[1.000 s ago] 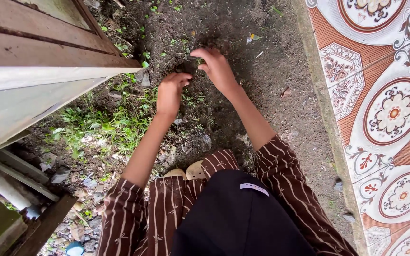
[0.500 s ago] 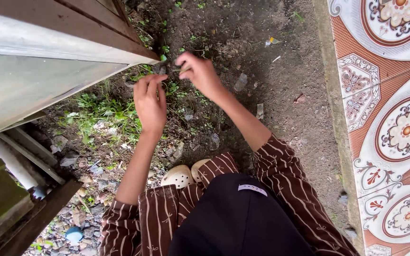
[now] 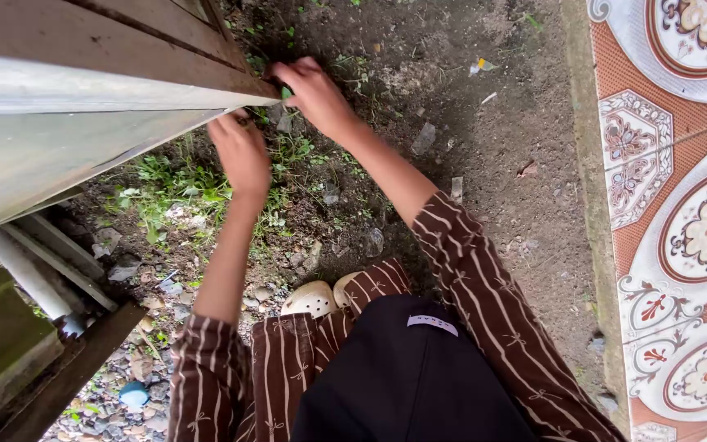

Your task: Weeding and clearing small debris from a dirt patch by hand

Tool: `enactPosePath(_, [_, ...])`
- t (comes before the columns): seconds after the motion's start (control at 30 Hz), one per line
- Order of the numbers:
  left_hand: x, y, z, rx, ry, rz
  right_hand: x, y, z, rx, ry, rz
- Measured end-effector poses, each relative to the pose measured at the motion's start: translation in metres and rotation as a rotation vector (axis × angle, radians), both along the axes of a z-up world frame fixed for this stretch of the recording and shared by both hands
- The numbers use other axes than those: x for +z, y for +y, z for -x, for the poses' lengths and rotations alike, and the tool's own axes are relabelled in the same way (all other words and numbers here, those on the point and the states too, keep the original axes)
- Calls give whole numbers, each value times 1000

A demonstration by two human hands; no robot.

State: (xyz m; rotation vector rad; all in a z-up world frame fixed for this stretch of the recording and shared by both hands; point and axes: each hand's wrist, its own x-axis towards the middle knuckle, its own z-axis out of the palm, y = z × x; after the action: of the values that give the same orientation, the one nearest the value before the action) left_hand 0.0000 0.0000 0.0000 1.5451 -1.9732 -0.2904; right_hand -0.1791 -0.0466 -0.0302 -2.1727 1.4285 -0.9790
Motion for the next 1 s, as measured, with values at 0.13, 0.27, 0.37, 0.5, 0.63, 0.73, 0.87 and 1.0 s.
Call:
enactPosePath(0.13, [-13,-41,-3,22,45,-18,0,0,-4,-30,-40,22])
enactPosePath(0.27, [-19,-74,-4,78,140,-31,17,9,8,49,-337,-72])
enactPosePath(0.37, [-27,-76,-13,102,211,-61,40,26,20,28,-350,-150])
enactPosePath(0.5, [-25,-58,-20,128,315,-94,51,35,33,-37,-398,-193])
enactPosePath(0.63, [-24,-33,-34,158,364,-118,44,35,29,-54,-437,-132])
enactPosePath(0.73, [-27,-28,-47,140,157,-110,42,41,9,-85,-505,-290])
enactPosePath(0.87, [-24,-36,-41,71,226,-115,41,63,-22,-101,-577,-533])
enactPosePath(1.0, [-22,-15,-50,27,299,-123,44,92,-38,-108,-510,-568])
